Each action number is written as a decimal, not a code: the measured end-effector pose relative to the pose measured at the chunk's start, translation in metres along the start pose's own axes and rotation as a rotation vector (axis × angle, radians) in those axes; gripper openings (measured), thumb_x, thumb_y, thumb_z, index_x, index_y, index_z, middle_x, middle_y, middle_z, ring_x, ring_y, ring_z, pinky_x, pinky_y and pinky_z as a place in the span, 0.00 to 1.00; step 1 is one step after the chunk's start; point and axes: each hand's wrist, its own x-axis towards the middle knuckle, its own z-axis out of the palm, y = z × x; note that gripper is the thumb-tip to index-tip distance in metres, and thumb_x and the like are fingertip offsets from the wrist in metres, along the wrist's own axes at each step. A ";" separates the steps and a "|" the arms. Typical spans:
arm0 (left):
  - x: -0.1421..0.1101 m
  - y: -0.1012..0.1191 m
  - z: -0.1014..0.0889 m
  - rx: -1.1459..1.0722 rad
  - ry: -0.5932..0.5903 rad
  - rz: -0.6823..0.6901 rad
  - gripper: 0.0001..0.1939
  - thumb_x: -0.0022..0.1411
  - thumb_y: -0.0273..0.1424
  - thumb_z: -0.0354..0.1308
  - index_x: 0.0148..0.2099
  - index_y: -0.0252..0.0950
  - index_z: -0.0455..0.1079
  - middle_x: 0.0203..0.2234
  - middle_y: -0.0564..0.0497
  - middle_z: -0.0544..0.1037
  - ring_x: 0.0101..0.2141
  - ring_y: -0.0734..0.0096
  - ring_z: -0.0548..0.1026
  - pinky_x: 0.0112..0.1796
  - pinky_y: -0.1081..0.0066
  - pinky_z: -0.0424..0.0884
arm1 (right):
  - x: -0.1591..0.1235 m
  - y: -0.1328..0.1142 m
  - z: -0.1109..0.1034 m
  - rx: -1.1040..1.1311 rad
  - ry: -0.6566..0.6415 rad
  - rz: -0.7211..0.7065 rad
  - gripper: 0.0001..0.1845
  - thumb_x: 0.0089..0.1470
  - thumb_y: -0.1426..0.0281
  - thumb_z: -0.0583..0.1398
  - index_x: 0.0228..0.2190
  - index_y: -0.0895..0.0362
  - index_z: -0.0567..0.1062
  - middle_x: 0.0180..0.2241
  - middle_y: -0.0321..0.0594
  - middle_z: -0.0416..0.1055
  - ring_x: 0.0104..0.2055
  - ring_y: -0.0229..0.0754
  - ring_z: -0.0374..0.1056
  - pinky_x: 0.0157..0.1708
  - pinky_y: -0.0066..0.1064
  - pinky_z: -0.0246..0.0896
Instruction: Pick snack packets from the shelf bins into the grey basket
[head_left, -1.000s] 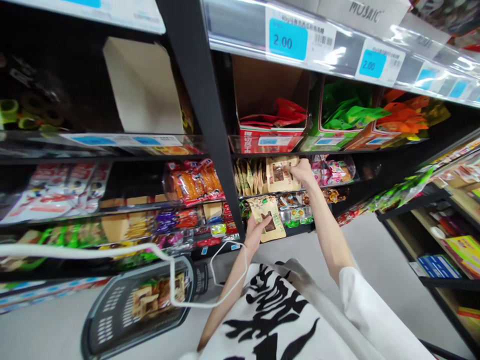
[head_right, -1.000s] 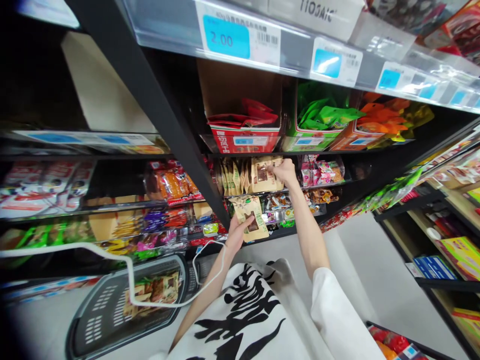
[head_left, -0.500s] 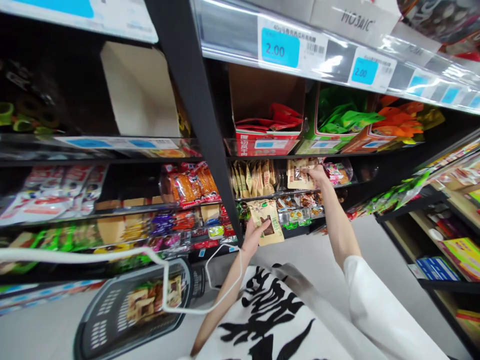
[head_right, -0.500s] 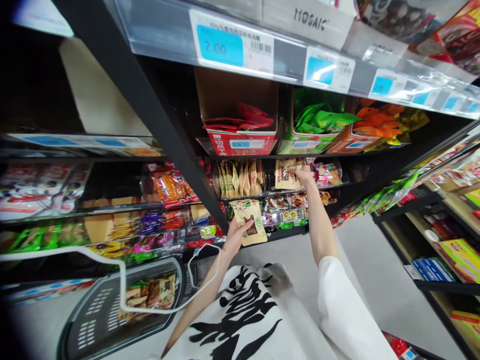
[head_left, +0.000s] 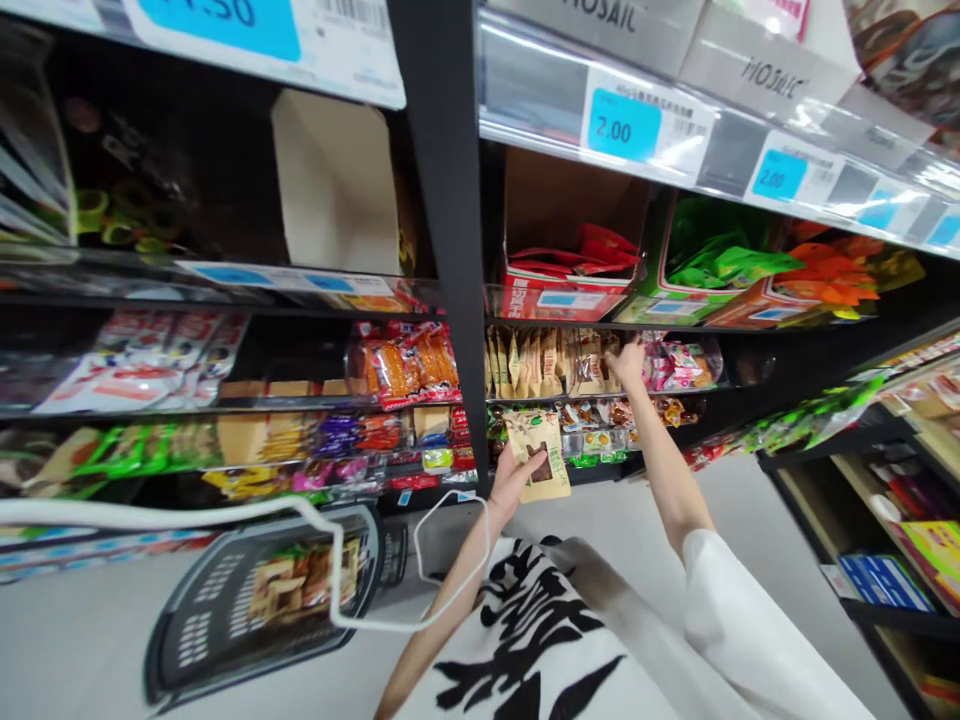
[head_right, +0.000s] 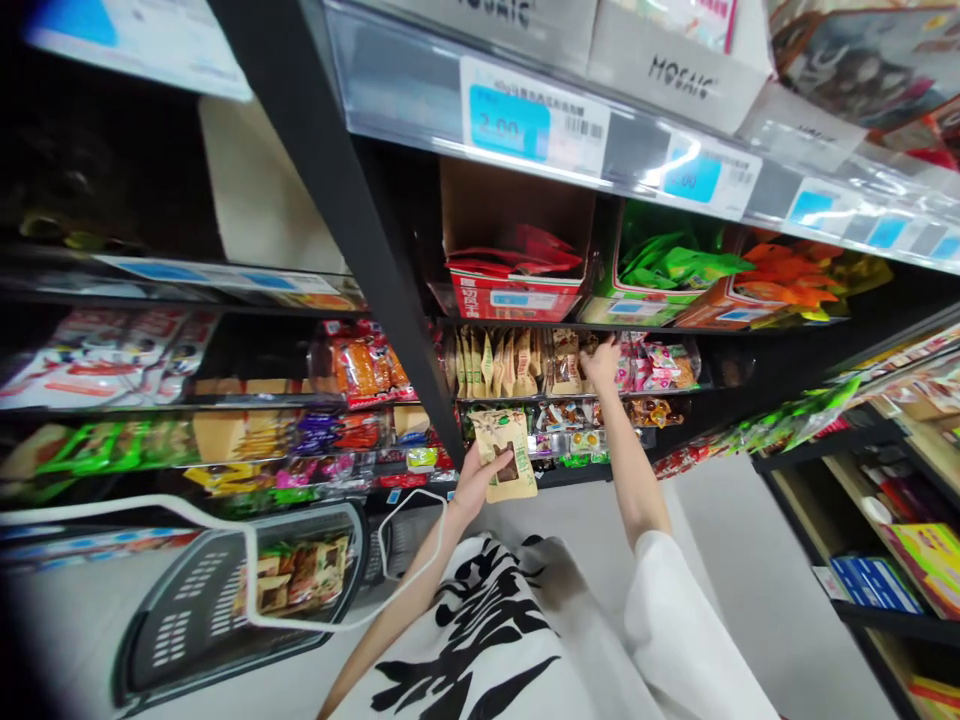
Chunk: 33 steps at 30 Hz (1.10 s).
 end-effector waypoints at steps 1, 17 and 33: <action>0.002 -0.001 0.000 0.000 0.003 0.003 0.30 0.49 0.35 0.73 0.54 0.39 0.72 0.52 0.45 0.81 0.52 0.55 0.77 0.56 0.56 0.69 | -0.008 -0.007 -0.004 -0.006 0.100 -0.042 0.19 0.53 0.67 0.62 0.45 0.65 0.72 0.47 0.61 0.71 0.51 0.57 0.67 0.53 0.48 0.64; -0.004 -0.007 -0.004 0.100 -0.073 -0.035 0.33 0.45 0.34 0.75 0.54 0.37 0.72 0.50 0.43 0.81 0.51 0.53 0.79 0.56 0.55 0.68 | -0.069 -0.123 0.059 -0.084 -0.435 -0.128 0.48 0.58 0.53 0.63 0.65 0.70 0.51 0.55 0.68 0.67 0.56 0.63 0.69 0.54 0.45 0.64; 0.003 -0.015 -0.009 0.060 0.006 -0.042 0.34 0.43 0.37 0.77 0.53 0.37 0.73 0.47 0.44 0.83 0.50 0.54 0.79 0.56 0.54 0.69 | -0.065 -0.118 0.073 0.049 -0.516 0.090 0.49 0.45 0.59 0.70 0.60 0.66 0.58 0.52 0.61 0.73 0.56 0.60 0.71 0.54 0.43 0.66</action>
